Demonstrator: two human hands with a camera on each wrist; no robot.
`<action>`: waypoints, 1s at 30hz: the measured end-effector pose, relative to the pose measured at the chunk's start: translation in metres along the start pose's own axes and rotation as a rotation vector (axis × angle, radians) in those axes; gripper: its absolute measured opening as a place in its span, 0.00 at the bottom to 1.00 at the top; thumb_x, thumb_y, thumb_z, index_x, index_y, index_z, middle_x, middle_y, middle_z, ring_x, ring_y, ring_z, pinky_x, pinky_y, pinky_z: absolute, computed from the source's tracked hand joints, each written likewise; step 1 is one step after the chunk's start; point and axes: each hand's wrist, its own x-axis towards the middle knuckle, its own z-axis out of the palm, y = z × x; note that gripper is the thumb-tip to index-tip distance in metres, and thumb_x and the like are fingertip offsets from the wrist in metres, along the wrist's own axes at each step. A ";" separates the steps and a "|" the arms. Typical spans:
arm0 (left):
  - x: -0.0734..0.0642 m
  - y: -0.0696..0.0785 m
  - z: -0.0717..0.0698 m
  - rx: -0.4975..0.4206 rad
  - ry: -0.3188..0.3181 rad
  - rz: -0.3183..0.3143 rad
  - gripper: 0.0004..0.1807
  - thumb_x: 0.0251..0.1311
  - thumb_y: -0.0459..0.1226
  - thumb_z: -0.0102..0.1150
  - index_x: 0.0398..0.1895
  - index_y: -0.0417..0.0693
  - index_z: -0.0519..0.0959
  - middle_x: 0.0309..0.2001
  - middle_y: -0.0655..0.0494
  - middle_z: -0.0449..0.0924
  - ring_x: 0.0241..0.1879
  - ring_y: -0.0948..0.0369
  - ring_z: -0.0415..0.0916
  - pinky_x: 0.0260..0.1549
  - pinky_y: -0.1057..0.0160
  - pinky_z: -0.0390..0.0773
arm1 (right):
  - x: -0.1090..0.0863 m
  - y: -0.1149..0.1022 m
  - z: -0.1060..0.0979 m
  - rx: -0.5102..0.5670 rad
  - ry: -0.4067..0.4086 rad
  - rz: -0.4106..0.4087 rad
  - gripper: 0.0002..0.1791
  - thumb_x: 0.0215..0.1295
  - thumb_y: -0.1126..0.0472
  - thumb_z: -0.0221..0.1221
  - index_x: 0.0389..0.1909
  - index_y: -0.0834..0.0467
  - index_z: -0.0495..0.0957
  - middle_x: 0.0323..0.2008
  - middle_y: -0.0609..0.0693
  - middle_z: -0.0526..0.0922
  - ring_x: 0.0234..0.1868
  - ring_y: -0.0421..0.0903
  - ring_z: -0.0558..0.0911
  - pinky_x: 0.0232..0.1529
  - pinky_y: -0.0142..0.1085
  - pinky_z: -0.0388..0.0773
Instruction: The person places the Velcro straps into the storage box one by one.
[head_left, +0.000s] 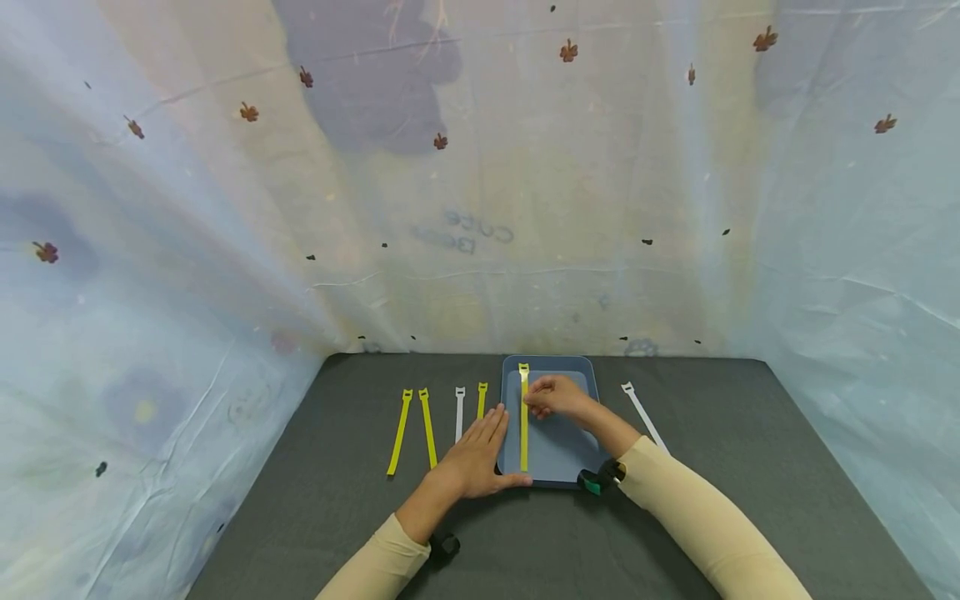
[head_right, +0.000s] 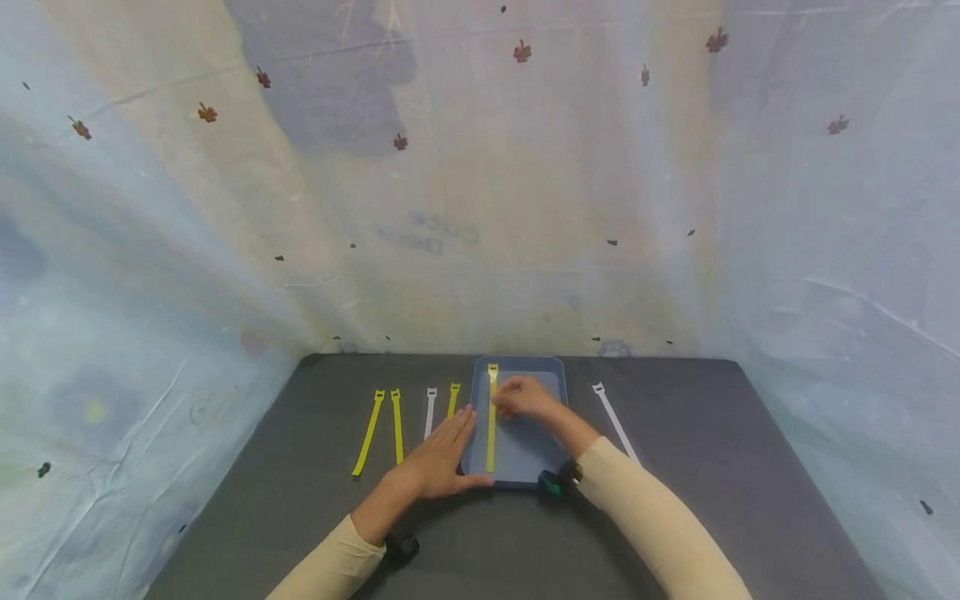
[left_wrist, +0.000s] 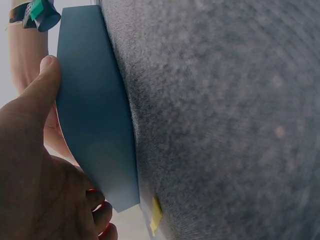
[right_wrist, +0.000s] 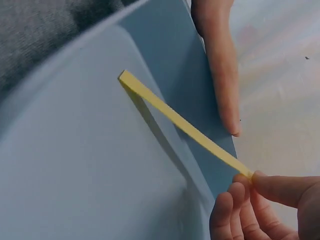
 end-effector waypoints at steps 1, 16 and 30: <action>0.000 0.000 0.000 -0.006 0.006 0.007 0.67 0.65 0.79 0.48 0.88 0.38 0.44 0.88 0.42 0.40 0.87 0.48 0.40 0.84 0.46 0.47 | 0.001 0.000 0.001 -0.011 0.003 0.000 0.08 0.77 0.64 0.64 0.47 0.67 0.82 0.38 0.61 0.89 0.39 0.53 0.89 0.44 0.47 0.90; -0.001 0.003 -0.003 0.053 -0.008 -0.009 0.65 0.66 0.76 0.53 0.88 0.39 0.44 0.88 0.43 0.40 0.87 0.49 0.42 0.83 0.47 0.50 | 0.018 -0.003 0.007 -0.113 0.011 0.031 0.07 0.76 0.65 0.65 0.44 0.66 0.83 0.37 0.59 0.89 0.35 0.50 0.88 0.38 0.41 0.88; 0.000 0.002 -0.001 0.062 -0.015 -0.016 0.66 0.66 0.77 0.50 0.88 0.41 0.42 0.89 0.45 0.37 0.87 0.50 0.39 0.84 0.49 0.48 | 0.026 0.002 0.014 -0.178 0.036 0.057 0.04 0.73 0.66 0.67 0.40 0.63 0.84 0.33 0.55 0.89 0.30 0.46 0.86 0.31 0.36 0.86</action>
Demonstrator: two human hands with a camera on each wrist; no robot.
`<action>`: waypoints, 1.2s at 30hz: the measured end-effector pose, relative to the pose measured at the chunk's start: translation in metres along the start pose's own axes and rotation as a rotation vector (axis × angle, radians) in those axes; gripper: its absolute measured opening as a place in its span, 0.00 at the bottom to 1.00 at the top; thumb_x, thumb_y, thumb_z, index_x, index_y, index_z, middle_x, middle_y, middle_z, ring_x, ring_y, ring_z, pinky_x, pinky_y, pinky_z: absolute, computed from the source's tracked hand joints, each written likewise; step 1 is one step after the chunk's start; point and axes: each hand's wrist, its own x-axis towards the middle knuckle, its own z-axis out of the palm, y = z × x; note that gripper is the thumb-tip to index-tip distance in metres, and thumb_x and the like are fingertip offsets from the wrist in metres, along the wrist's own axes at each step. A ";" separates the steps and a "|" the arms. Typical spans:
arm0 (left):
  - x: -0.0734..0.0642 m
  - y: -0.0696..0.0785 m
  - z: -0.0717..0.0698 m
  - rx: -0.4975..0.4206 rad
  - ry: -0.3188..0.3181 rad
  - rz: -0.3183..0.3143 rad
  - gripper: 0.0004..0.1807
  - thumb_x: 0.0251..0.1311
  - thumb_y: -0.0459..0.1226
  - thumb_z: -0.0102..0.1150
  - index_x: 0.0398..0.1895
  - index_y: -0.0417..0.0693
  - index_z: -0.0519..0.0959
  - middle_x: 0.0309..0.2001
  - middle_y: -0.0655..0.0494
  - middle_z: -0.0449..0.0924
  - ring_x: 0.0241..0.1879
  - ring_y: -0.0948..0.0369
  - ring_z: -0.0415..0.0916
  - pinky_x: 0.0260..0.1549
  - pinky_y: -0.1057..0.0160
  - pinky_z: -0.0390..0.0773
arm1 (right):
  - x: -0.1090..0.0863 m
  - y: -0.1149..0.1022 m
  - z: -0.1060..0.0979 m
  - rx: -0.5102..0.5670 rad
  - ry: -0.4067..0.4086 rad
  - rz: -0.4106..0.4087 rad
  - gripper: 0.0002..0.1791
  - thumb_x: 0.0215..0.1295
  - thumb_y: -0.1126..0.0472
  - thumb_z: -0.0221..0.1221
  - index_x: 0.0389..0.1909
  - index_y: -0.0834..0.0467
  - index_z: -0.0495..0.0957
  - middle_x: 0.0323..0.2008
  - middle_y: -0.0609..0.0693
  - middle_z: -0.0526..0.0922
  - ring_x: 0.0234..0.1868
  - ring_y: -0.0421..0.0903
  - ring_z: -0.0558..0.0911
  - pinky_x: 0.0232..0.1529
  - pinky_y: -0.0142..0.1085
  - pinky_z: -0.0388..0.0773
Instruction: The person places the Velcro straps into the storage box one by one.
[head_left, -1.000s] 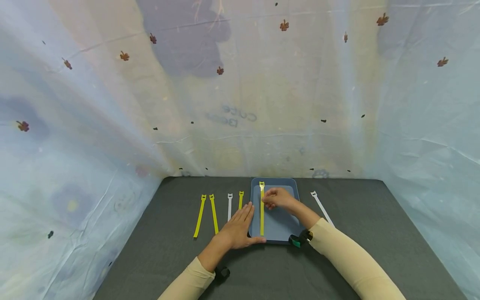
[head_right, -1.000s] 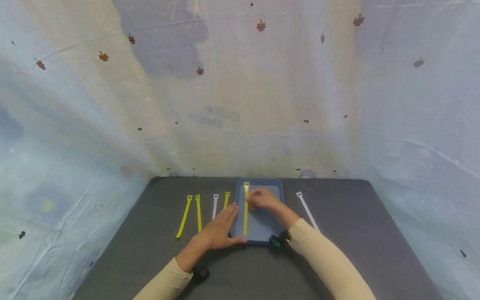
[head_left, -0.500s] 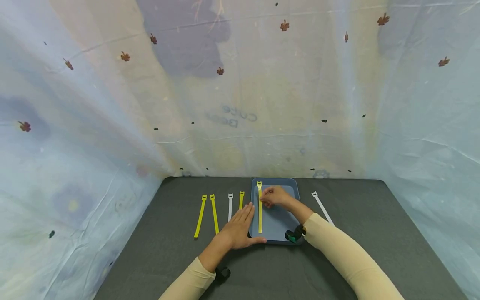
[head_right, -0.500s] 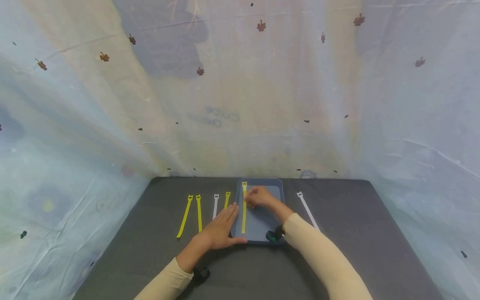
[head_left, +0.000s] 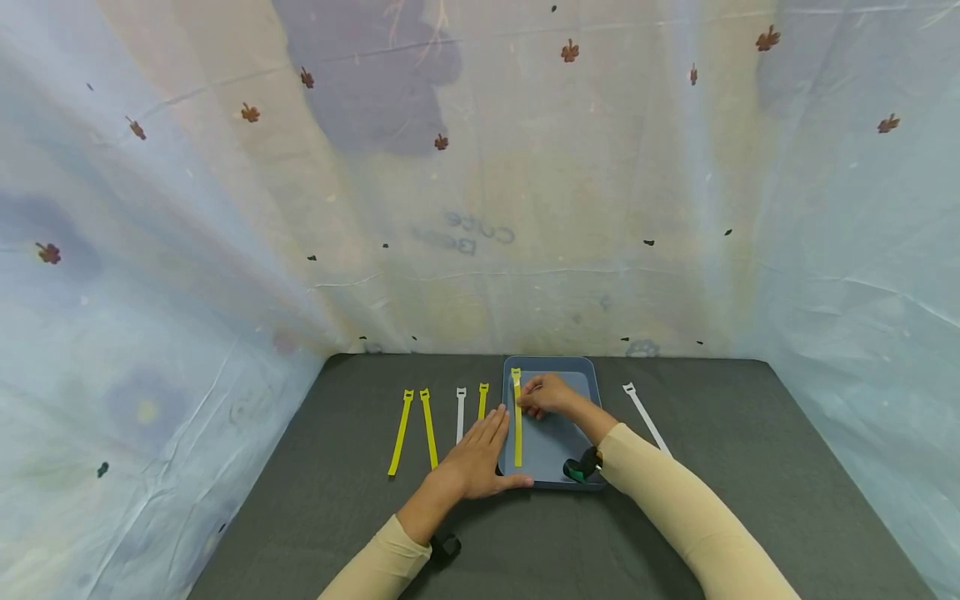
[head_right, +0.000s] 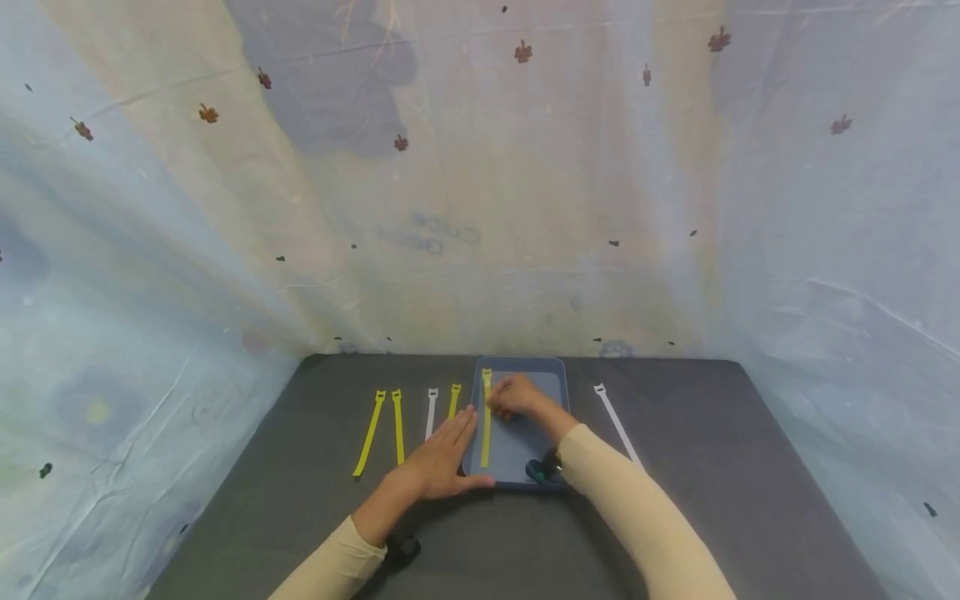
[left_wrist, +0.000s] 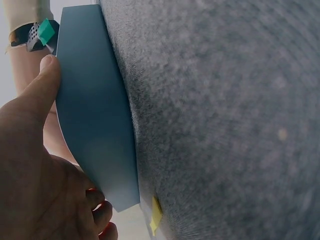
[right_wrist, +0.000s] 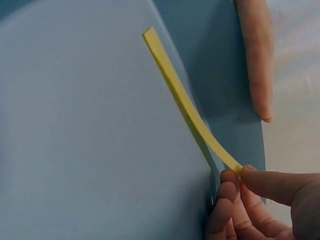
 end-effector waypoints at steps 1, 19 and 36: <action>0.000 0.000 0.001 0.000 0.001 0.000 0.66 0.66 0.77 0.51 0.88 0.41 0.42 0.89 0.45 0.38 0.87 0.50 0.39 0.84 0.49 0.48 | 0.001 0.000 0.001 -0.005 0.003 0.002 0.04 0.73 0.66 0.67 0.40 0.63 0.84 0.32 0.55 0.89 0.30 0.46 0.86 0.31 0.36 0.85; 0.002 0.000 0.001 0.001 0.006 0.005 0.66 0.66 0.76 0.54 0.88 0.40 0.44 0.88 0.44 0.39 0.87 0.48 0.41 0.83 0.47 0.49 | 0.013 0.008 0.006 -0.073 0.058 0.017 0.03 0.69 0.66 0.71 0.36 0.61 0.86 0.26 0.50 0.85 0.24 0.42 0.81 0.24 0.32 0.80; 0.001 -0.001 0.003 0.008 0.015 0.012 0.65 0.66 0.76 0.52 0.88 0.41 0.43 0.88 0.44 0.39 0.87 0.49 0.40 0.84 0.47 0.49 | 0.006 0.003 0.007 -0.073 0.067 -0.002 0.07 0.69 0.66 0.71 0.33 0.62 0.84 0.26 0.52 0.87 0.24 0.43 0.81 0.25 0.32 0.81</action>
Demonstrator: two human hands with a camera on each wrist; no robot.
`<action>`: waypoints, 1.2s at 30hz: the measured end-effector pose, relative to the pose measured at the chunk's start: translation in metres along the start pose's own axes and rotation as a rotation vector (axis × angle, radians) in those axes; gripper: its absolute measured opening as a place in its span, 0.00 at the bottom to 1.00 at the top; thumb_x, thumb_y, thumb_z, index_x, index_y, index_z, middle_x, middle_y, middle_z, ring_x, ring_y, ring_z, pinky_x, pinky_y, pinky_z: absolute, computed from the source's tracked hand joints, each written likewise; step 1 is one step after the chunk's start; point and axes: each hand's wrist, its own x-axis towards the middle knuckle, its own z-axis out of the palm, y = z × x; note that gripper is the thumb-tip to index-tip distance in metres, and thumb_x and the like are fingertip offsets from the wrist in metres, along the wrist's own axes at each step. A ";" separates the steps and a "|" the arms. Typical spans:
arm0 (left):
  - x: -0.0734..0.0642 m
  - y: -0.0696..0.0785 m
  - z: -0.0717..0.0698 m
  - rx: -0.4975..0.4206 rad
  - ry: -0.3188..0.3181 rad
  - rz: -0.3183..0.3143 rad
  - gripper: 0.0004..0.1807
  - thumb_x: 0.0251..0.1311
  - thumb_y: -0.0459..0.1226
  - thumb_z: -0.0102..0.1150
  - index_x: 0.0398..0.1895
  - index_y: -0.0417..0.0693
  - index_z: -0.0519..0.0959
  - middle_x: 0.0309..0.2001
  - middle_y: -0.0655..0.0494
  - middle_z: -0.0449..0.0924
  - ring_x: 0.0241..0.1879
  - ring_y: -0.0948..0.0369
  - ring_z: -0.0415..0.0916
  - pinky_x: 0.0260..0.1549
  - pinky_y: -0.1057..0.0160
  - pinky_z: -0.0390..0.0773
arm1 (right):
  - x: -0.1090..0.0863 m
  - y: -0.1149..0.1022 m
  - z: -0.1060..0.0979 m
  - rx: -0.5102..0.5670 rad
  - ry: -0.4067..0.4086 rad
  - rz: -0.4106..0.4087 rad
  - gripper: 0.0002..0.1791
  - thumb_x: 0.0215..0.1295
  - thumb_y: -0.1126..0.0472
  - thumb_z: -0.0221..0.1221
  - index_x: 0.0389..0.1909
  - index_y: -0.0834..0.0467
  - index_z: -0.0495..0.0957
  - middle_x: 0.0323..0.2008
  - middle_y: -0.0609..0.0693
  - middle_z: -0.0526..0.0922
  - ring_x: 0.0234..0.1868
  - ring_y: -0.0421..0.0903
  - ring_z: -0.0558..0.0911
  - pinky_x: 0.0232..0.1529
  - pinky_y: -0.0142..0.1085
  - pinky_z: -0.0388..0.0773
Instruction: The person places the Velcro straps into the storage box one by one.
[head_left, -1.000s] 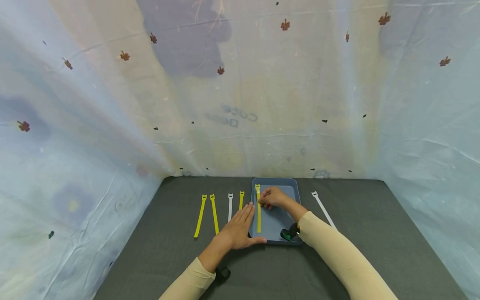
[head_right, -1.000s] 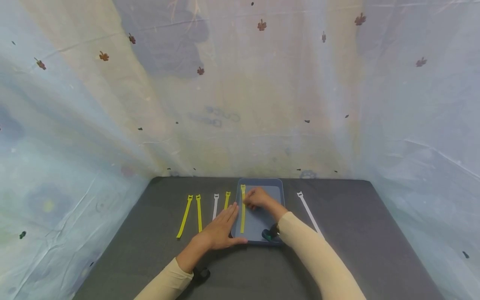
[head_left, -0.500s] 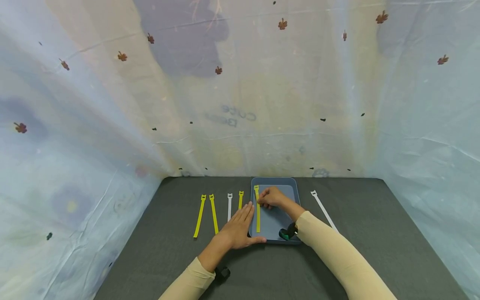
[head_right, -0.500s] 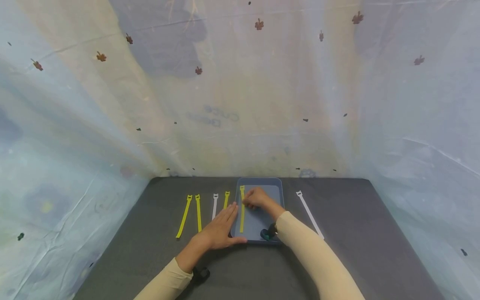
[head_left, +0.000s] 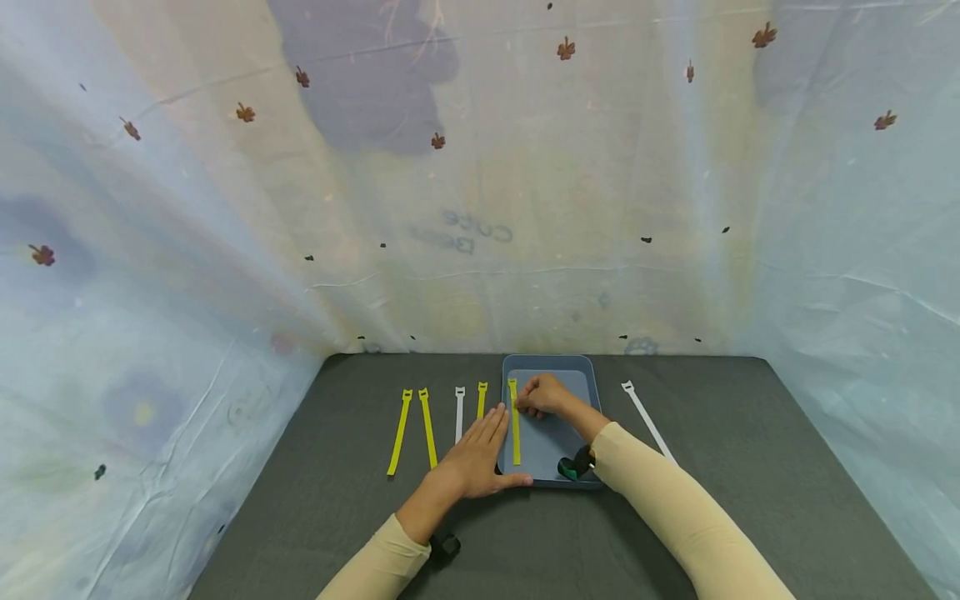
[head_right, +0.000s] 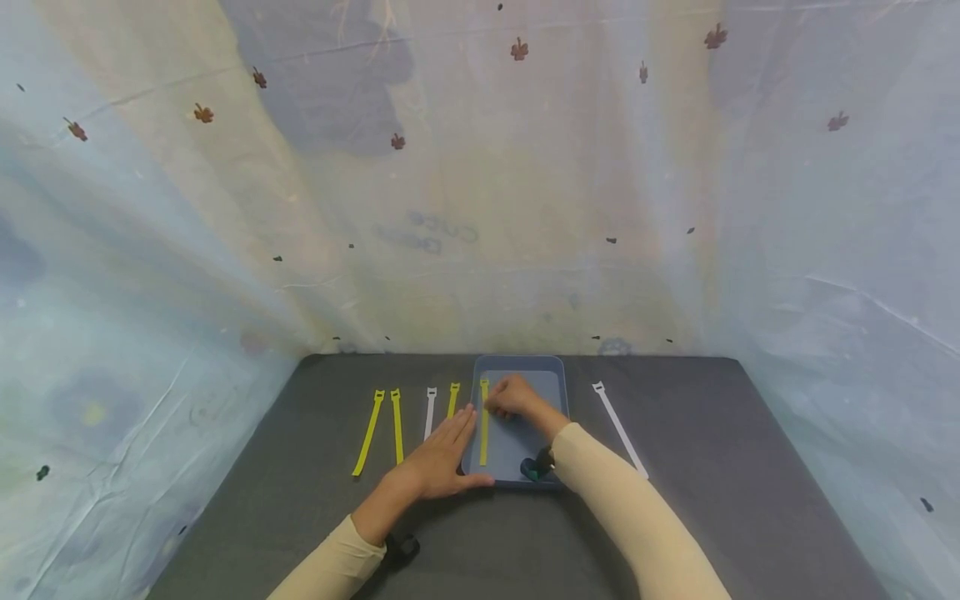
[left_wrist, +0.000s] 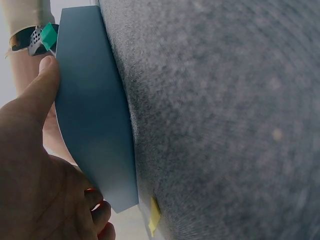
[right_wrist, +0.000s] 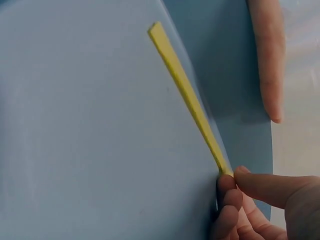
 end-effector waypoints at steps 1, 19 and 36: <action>0.000 0.000 0.000 -0.003 0.001 0.001 0.65 0.66 0.76 0.52 0.88 0.41 0.44 0.88 0.44 0.39 0.87 0.49 0.40 0.84 0.47 0.49 | -0.001 0.000 0.000 0.001 0.000 -0.001 0.07 0.69 0.66 0.71 0.32 0.62 0.84 0.26 0.52 0.88 0.24 0.43 0.81 0.25 0.32 0.81; -0.001 0.001 -0.002 -0.021 0.000 0.001 0.65 0.66 0.76 0.52 0.88 0.39 0.44 0.88 0.42 0.40 0.87 0.48 0.41 0.83 0.46 0.50 | -0.027 -0.016 -0.017 -0.060 -0.115 -0.063 0.04 0.73 0.67 0.66 0.38 0.66 0.83 0.29 0.58 0.87 0.31 0.53 0.88 0.37 0.44 0.89; -0.001 0.002 -0.002 -0.027 -0.018 -0.018 0.66 0.65 0.77 0.52 0.88 0.41 0.42 0.88 0.44 0.38 0.87 0.49 0.40 0.84 0.47 0.49 | -0.056 0.003 -0.059 0.013 -0.083 -0.134 0.09 0.77 0.63 0.65 0.47 0.67 0.83 0.35 0.66 0.86 0.40 0.68 0.86 0.43 0.57 0.87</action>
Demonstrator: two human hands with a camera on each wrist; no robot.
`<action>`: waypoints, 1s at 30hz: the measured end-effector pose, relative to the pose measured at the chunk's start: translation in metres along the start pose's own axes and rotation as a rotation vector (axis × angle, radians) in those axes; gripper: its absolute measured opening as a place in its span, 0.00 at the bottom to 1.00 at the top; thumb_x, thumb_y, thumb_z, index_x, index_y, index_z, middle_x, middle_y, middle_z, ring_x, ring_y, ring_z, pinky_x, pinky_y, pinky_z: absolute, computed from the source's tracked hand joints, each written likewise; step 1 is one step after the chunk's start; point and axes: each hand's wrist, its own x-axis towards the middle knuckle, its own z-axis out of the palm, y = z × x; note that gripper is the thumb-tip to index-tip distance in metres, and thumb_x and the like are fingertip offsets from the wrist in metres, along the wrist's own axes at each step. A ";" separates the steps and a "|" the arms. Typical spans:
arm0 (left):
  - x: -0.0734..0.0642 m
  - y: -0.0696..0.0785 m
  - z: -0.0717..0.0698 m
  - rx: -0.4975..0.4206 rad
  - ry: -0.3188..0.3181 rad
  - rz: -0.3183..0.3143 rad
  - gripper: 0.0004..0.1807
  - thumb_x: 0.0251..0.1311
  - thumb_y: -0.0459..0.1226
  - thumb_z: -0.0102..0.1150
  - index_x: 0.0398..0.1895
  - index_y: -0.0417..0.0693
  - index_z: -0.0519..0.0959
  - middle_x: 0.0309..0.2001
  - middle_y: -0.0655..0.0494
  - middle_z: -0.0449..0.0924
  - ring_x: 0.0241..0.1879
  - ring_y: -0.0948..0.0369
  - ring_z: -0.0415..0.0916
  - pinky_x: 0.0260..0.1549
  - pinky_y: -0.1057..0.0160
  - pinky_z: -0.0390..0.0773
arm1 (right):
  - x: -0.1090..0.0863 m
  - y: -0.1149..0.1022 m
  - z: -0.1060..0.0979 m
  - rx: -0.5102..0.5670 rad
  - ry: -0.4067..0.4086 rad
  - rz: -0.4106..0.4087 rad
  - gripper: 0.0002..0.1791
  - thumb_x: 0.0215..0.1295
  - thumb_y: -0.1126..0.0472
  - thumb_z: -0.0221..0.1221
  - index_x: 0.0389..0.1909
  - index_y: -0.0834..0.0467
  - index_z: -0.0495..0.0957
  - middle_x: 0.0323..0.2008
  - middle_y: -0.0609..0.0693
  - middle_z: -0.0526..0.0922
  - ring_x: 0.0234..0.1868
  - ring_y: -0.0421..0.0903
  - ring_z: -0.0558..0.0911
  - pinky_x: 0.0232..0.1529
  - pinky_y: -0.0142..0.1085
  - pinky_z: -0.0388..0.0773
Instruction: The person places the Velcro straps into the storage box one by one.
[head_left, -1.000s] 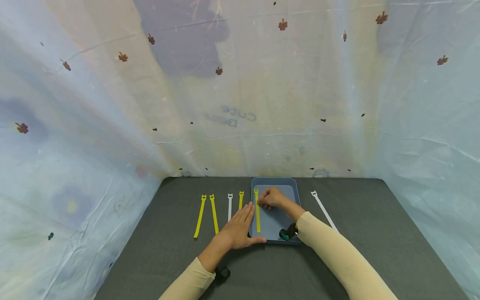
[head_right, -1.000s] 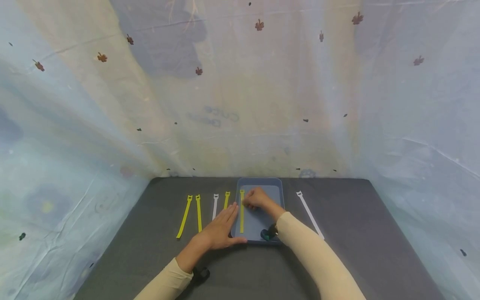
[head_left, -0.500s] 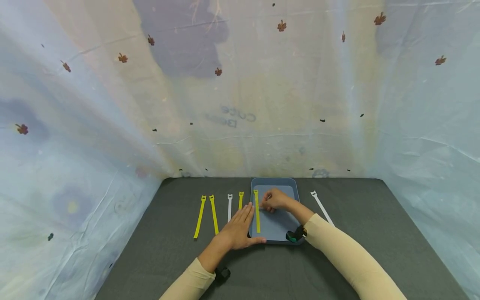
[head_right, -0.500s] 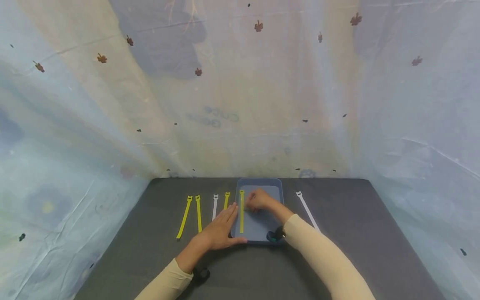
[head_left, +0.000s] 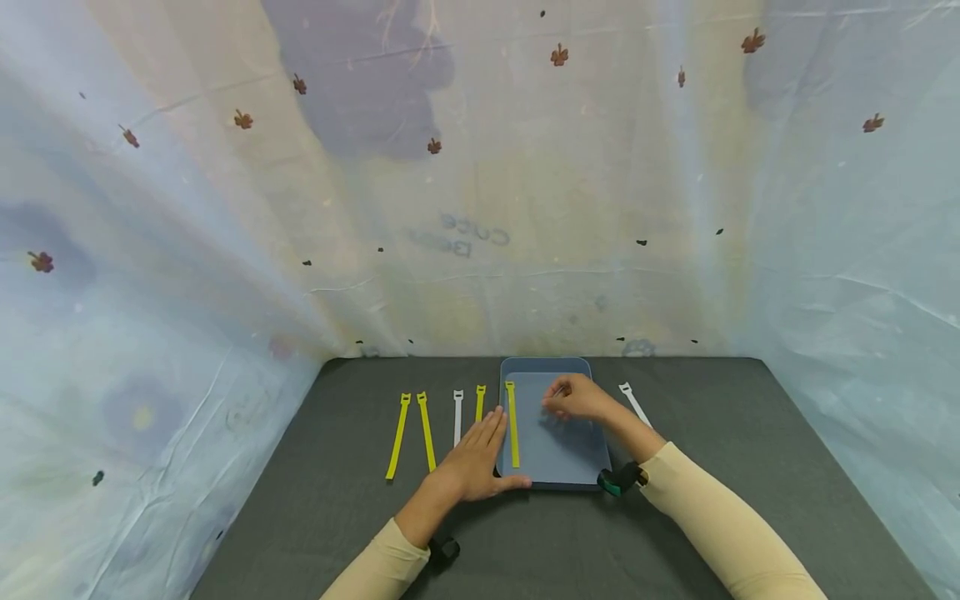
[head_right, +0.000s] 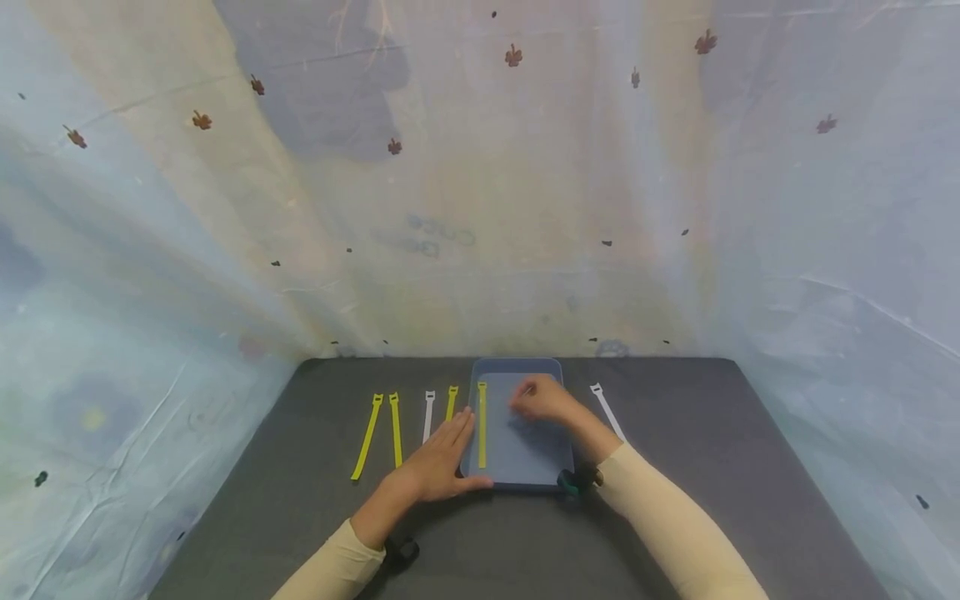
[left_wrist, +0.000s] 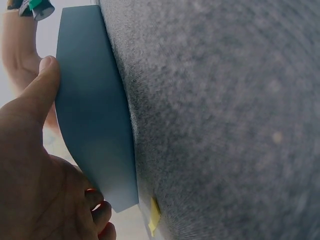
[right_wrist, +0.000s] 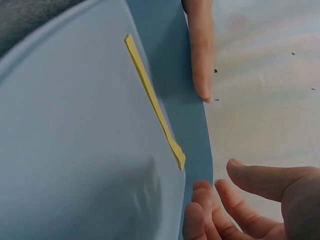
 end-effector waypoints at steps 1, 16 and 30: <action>0.000 0.000 0.000 -0.002 0.002 0.000 0.66 0.65 0.77 0.52 0.88 0.41 0.42 0.88 0.44 0.38 0.87 0.49 0.40 0.84 0.47 0.49 | -0.002 0.002 -0.002 0.004 0.006 -0.005 0.09 0.77 0.63 0.65 0.47 0.68 0.83 0.35 0.67 0.86 0.40 0.68 0.86 0.43 0.58 0.87; 0.000 -0.001 0.002 -0.015 0.006 0.005 0.66 0.65 0.77 0.52 0.89 0.42 0.41 0.88 0.44 0.37 0.87 0.50 0.39 0.84 0.48 0.49 | -0.043 0.017 -0.026 0.015 0.172 -0.011 0.12 0.79 0.59 0.65 0.50 0.65 0.82 0.42 0.66 0.87 0.40 0.64 0.86 0.43 0.53 0.87; 0.000 -0.002 0.002 -0.016 0.017 0.019 0.66 0.66 0.76 0.53 0.89 0.41 0.42 0.88 0.43 0.37 0.87 0.48 0.40 0.84 0.47 0.49 | -0.075 0.030 -0.051 -0.019 0.269 0.005 0.14 0.79 0.58 0.64 0.51 0.67 0.81 0.44 0.66 0.87 0.41 0.61 0.86 0.44 0.53 0.87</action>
